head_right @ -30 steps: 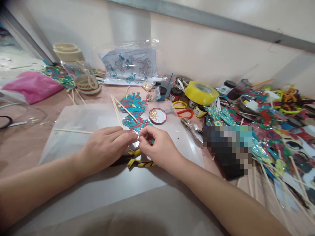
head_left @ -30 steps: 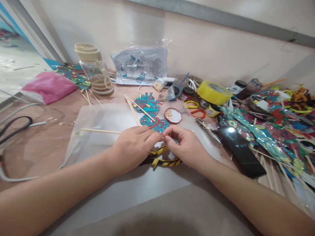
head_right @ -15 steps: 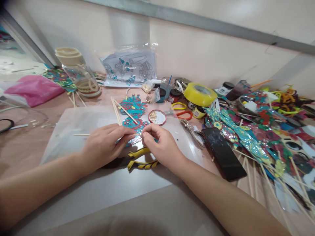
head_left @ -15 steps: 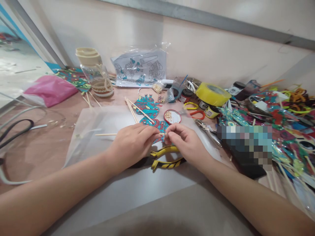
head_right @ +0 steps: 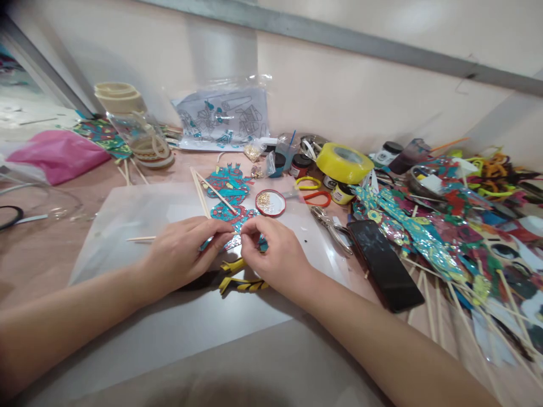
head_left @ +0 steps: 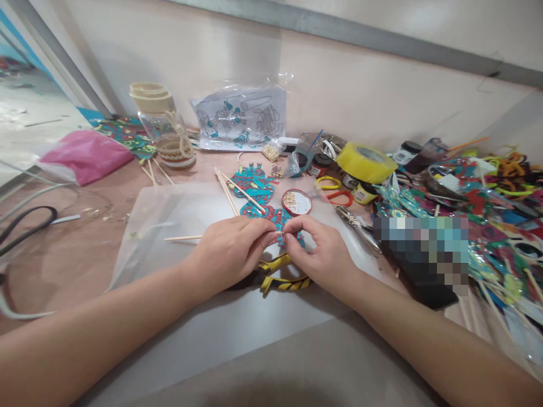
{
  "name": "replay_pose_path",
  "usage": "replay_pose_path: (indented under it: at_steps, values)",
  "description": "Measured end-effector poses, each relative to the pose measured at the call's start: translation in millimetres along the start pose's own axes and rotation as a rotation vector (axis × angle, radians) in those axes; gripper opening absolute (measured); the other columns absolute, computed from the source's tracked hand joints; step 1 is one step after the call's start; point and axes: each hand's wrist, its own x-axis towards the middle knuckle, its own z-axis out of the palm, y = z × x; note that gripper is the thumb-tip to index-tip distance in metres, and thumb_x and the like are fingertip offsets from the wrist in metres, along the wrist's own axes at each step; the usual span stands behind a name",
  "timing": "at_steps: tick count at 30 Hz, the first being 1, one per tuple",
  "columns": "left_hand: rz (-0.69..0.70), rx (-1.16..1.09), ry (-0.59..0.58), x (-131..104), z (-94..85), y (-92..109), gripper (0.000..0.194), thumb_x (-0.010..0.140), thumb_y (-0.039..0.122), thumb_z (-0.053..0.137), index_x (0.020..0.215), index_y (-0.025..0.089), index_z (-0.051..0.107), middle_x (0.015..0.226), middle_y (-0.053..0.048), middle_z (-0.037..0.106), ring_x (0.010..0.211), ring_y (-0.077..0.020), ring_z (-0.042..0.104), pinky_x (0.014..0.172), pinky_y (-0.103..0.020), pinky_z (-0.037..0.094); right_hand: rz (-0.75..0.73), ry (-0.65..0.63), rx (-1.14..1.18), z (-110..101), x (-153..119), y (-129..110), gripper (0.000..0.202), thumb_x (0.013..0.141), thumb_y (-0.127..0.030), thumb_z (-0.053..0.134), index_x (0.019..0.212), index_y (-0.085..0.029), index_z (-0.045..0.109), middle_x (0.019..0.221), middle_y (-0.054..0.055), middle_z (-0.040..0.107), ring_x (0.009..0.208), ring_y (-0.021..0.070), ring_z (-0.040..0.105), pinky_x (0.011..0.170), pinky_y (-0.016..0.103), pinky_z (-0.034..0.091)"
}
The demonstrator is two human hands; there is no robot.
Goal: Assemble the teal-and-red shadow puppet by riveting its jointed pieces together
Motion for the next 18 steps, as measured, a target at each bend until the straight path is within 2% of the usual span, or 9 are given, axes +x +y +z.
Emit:
replay_pose_path:
  at_steps: [10,18]
  values:
    - [0.087,0.010,0.022,1.0,-0.8,-1.5,0.020,0.098,0.028,0.042,0.098,0.018,0.060,0.077,-0.001,0.068,0.069,-0.0167,0.062,0.062,-0.028,0.043,-0.009,0.011,0.015,1.1,0.3,-0.3,0.006,0.082,-0.015,0.052,0.082,-0.020,0.056,0.073,-0.001,0.063,0.068,0.0129,0.059,0.065,0.024,0.045]
    - [0.132,0.044,0.062,3.5,1.2,0.4,0.017,0.096,0.027,0.046,0.092,0.018,0.061,0.071,0.000,0.067,0.064,-0.0163,0.060,0.060,-0.027,0.043,-0.009,0.000,0.035,2.3,-1.1,1.0,0.010,0.077,-0.012,0.053,0.079,-0.020,0.056,0.075,-0.001,0.063,0.071,0.0130,0.058,0.068,0.023,0.044]
